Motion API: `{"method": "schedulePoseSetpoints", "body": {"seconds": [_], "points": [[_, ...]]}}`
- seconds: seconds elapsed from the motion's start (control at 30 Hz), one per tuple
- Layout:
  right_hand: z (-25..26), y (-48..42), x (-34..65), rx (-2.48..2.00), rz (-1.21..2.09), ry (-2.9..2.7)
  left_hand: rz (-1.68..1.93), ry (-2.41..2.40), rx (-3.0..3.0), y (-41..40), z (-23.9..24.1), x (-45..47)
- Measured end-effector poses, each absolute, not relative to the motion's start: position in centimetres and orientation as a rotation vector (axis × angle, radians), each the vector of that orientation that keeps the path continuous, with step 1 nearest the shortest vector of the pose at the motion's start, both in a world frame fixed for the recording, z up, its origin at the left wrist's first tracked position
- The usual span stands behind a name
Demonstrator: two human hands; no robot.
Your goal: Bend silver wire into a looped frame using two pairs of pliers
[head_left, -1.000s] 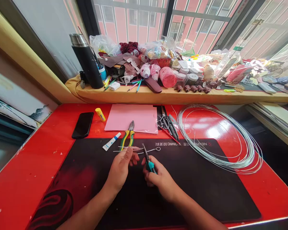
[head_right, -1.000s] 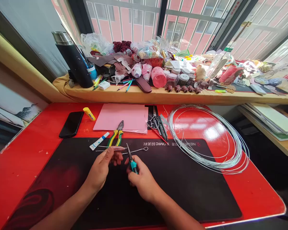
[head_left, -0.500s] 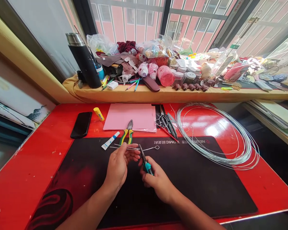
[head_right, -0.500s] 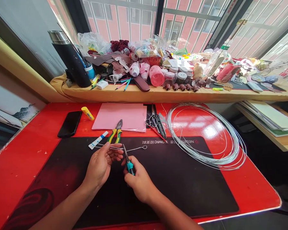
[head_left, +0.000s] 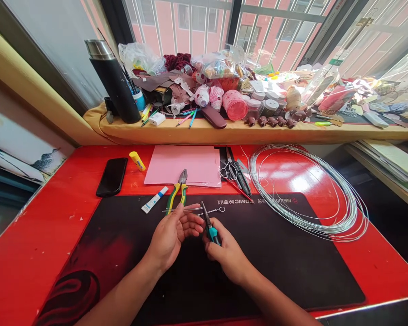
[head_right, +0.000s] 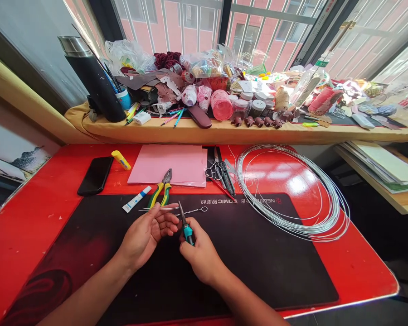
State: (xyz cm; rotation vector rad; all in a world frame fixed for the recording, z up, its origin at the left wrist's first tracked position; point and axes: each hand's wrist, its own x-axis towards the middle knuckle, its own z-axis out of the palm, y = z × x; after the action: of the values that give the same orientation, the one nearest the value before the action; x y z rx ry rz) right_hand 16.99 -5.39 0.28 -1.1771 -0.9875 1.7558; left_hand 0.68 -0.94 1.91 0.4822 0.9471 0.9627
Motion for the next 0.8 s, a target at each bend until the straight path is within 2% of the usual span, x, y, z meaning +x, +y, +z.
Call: {"method": "schedulePoseSetpoints", "body": {"seconds": [0.27, 0.3, 0.43, 0.57, 0.67, 0.8], "points": [[0.8, -5.0, 18.4, -1.241, 1.699, -1.076, 0.261, 0.875, 0.967, -3.3, 3.7, -1.8], [0.9, -5.0, 18.5, -1.244, 1.695, -1.095, 0.298, 0.937, 1.084, -3.3, 4.4, -2.2], [1.4, -4.9, 18.5, -1.234, 1.704, -1.168, 0.913, 1.368, 1.751, -1.8, 6.0, -3.5], [1.5, -5.0, 18.2, -1.229, 1.718, -1.22, 0.67, 1.308, 2.143, 0.1, 4.9, -3.8], [1.5, -5.2, 18.1, -1.218, 1.727, -1.224, 0.494, 1.319, 2.099, 0.2, 3.6, -3.6], [1.3, -5.3, 18.2, -1.195, 1.765, -1.208, 0.452, 1.333, 1.905, -0.3, 3.2, -3.6]]}}
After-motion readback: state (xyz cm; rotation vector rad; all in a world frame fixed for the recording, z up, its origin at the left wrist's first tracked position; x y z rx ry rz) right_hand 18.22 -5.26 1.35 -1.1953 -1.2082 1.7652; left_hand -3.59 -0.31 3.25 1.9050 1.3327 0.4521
